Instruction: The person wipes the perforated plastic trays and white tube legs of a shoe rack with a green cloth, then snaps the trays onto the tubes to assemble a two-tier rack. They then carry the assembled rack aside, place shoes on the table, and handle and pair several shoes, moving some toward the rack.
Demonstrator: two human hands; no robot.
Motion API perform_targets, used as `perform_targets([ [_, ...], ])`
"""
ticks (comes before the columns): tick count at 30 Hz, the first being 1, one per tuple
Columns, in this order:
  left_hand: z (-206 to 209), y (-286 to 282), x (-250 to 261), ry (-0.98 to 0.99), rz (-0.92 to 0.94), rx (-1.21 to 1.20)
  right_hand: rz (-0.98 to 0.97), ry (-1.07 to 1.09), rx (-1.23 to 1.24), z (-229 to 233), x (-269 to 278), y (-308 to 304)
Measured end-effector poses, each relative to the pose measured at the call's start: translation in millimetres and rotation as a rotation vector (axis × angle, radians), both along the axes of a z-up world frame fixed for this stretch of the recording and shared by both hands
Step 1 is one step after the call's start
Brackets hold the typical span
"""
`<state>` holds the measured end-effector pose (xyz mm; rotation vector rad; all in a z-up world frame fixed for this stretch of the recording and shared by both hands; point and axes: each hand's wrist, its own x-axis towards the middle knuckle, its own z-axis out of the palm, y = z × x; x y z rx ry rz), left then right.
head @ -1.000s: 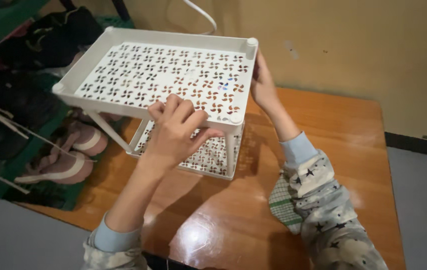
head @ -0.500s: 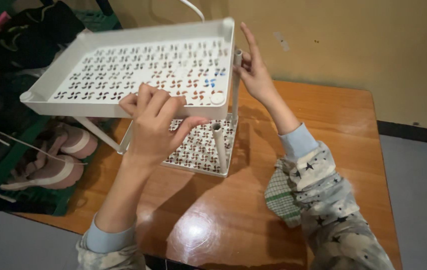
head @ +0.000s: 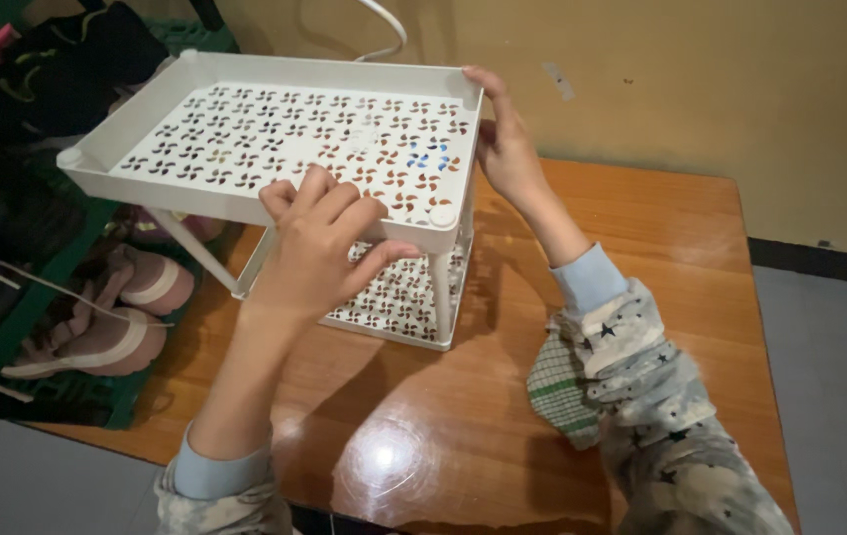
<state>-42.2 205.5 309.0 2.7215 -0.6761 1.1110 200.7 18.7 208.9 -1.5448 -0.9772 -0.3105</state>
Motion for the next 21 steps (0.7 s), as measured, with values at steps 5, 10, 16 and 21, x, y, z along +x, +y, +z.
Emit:
perform_targets([
  [5,-0.8,-1.0,-7.1,-0.015,0.021,0.067,-0.215,-0.366,-0.052,24.2,-49.3,-20.5],
  [10,-5.7,-2.4,-14.9,-0.036,0.025,0.065,0.11,-0.46,-0.04,22.2,-112.6,-35.0],
  [16,0.1,9.8,-19.5,0.032,-0.011,0.016,-0.094,-0.6,-0.153,15.3,-135.3,-16.5],
  [21,-5.0,2.6,-17.3,-0.023,0.023,0.055,-0.105,-0.6,-0.089,10.5,-131.6,-12.2],
])
